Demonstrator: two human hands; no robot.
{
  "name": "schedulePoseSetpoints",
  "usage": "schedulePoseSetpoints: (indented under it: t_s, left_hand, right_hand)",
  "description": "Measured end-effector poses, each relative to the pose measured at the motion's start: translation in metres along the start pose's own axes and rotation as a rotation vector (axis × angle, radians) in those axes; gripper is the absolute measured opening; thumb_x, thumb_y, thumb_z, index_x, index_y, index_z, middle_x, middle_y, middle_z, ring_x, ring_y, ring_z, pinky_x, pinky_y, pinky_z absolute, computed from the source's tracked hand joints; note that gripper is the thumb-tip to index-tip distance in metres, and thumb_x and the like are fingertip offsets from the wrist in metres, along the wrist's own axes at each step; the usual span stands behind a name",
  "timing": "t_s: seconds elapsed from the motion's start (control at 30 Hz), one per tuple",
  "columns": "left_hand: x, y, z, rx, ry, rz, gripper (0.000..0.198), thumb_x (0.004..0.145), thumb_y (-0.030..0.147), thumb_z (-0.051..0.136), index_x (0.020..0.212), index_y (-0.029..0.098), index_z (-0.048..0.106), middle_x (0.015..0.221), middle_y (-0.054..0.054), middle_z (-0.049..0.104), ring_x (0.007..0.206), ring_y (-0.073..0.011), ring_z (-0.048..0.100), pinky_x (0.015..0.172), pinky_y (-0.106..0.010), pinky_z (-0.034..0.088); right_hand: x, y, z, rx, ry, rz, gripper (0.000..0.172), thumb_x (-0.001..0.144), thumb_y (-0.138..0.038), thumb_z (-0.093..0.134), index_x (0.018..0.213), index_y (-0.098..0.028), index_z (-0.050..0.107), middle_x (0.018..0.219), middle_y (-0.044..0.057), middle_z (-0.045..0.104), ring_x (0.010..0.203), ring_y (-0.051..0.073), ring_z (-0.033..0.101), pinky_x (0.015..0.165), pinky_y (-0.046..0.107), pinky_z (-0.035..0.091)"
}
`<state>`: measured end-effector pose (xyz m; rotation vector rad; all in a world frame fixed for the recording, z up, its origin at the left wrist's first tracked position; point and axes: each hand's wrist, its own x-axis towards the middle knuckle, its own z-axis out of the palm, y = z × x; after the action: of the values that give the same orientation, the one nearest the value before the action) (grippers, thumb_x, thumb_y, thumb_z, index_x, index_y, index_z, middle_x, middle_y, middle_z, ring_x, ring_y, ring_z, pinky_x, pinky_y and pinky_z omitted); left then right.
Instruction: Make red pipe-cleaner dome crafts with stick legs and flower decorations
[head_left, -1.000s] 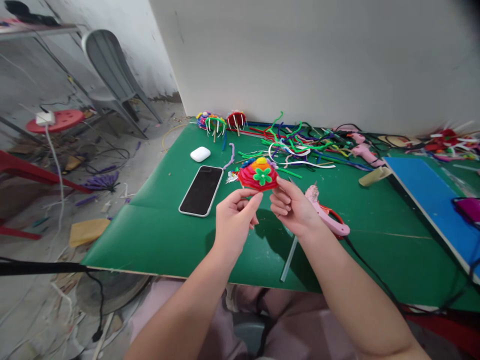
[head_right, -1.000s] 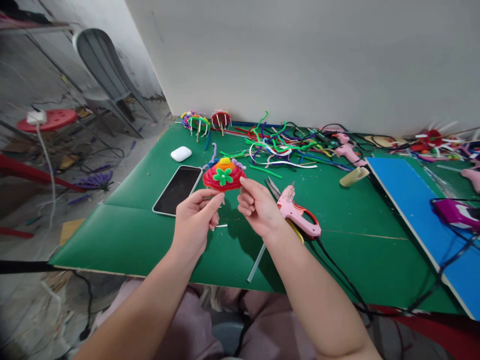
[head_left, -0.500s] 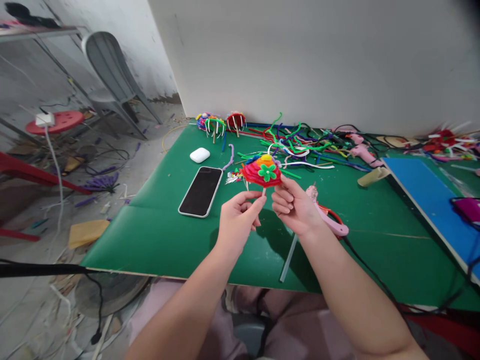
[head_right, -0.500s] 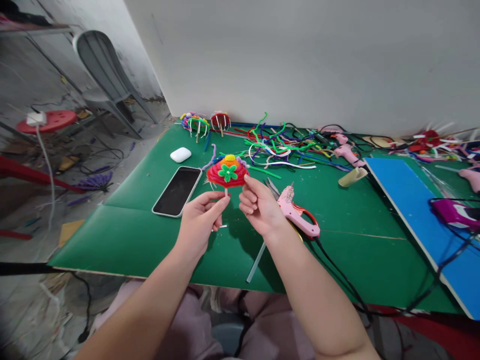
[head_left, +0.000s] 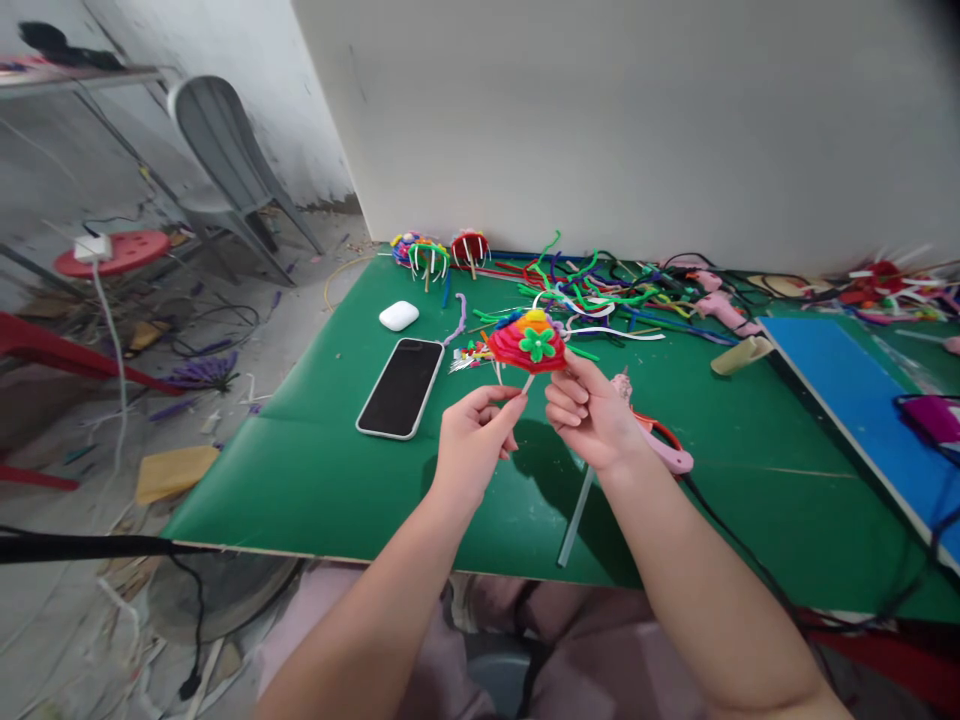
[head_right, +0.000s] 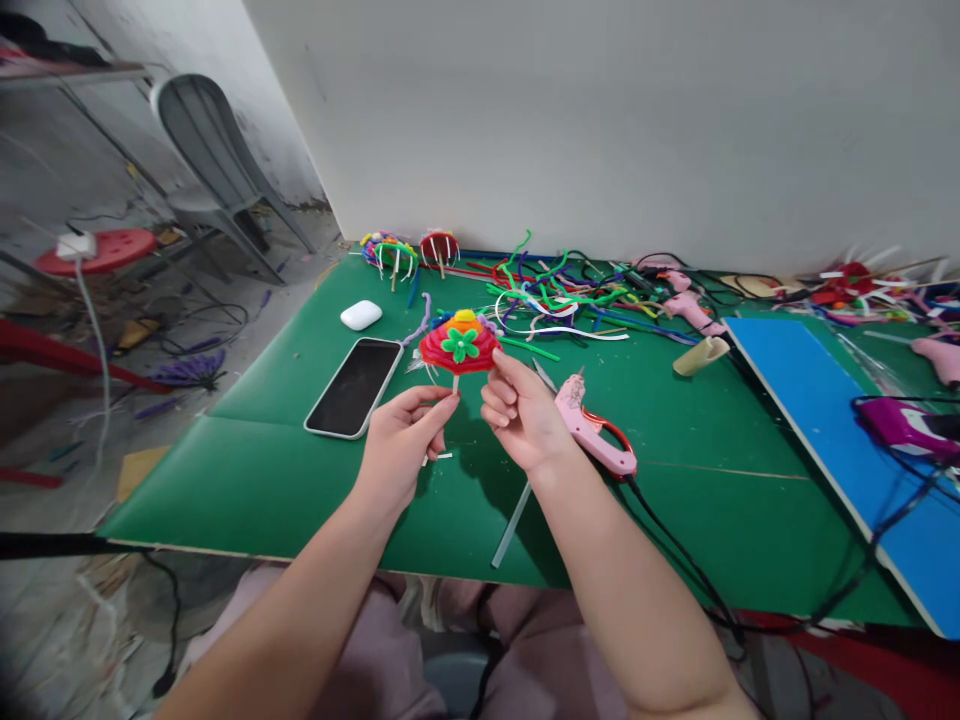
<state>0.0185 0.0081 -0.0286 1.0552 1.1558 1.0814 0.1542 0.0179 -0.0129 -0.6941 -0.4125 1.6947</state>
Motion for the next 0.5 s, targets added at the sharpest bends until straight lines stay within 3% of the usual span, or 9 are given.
schedulePoseSetpoints:
  t_s: [0.33,0.5]
  left_hand:
    - [0.0025,-0.0022,-0.0025,-0.012,0.063,0.016,0.030,0.070,0.044,0.066,0.077,0.015,0.065,0.039,0.006,0.046,0.033,-0.0033,0.037,0.034,-0.013,0.028]
    - [0.0004,0.0039,-0.0100,0.104,0.250,0.234,0.025,0.077,0.041,0.060,0.082,0.018,0.066,0.045,0.005,0.049,0.041,-0.0062,0.044,0.040,-0.016,0.035]
  right_hand:
    - [-0.0014,-0.0023,0.0009,0.026,-0.019,-0.023,0.042,0.070,-0.027,0.071,0.054,-0.018,0.034,0.043,-0.011,0.024,0.036,0.002,0.019,0.030,0.012,0.022]
    - [0.0000,-0.0016,0.0009,0.035,-0.009,-0.018,0.042,0.072,-0.026,0.070,0.053,-0.018,0.033,0.043,-0.011,0.025,0.036,0.002,0.018,0.030,0.012,0.021]
